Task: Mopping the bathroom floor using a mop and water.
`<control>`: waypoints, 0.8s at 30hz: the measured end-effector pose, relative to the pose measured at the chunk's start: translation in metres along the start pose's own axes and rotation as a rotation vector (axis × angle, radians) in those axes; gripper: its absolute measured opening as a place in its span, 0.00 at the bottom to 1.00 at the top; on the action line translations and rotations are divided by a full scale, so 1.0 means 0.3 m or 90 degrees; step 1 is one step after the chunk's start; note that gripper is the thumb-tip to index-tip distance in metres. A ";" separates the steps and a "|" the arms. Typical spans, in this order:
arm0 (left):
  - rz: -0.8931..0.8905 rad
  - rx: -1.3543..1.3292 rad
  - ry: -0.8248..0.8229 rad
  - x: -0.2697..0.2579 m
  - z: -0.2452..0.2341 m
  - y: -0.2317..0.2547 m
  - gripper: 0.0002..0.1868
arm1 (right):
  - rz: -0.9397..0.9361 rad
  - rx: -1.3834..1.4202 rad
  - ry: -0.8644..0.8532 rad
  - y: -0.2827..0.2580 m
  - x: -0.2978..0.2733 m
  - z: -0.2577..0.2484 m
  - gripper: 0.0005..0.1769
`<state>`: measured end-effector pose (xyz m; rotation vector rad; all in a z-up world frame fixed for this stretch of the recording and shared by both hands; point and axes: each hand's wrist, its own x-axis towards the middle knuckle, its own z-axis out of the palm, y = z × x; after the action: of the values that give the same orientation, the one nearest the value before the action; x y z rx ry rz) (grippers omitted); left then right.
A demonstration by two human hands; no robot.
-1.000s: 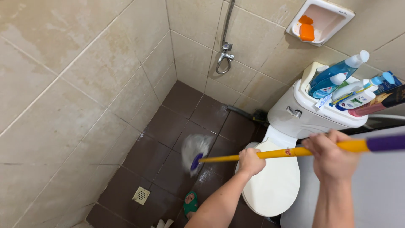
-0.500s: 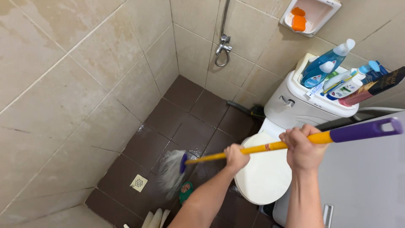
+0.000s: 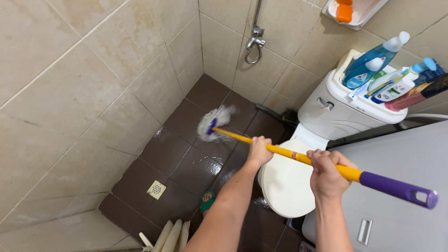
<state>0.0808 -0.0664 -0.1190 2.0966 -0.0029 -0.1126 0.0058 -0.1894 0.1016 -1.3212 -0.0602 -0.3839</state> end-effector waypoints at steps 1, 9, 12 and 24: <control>0.007 0.061 0.010 -0.028 -0.010 -0.059 0.15 | 0.017 0.036 -0.006 0.044 -0.020 -0.021 0.21; -0.263 0.313 -0.097 -0.342 -0.293 -0.488 0.12 | 0.174 0.050 -0.053 0.273 -0.432 0.147 0.17; -0.323 0.273 -0.061 -0.346 -0.231 -0.491 0.12 | 0.237 0.056 -0.086 0.148 -0.422 0.171 0.20; -0.108 0.127 -0.196 -0.097 0.047 -0.087 0.15 | 0.010 -0.271 0.035 -0.112 -0.372 0.145 0.21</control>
<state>0.0495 -0.0639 -0.1463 2.2553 -0.0225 -0.5565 -0.1014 -0.1277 0.1150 -1.7292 0.0827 -0.4345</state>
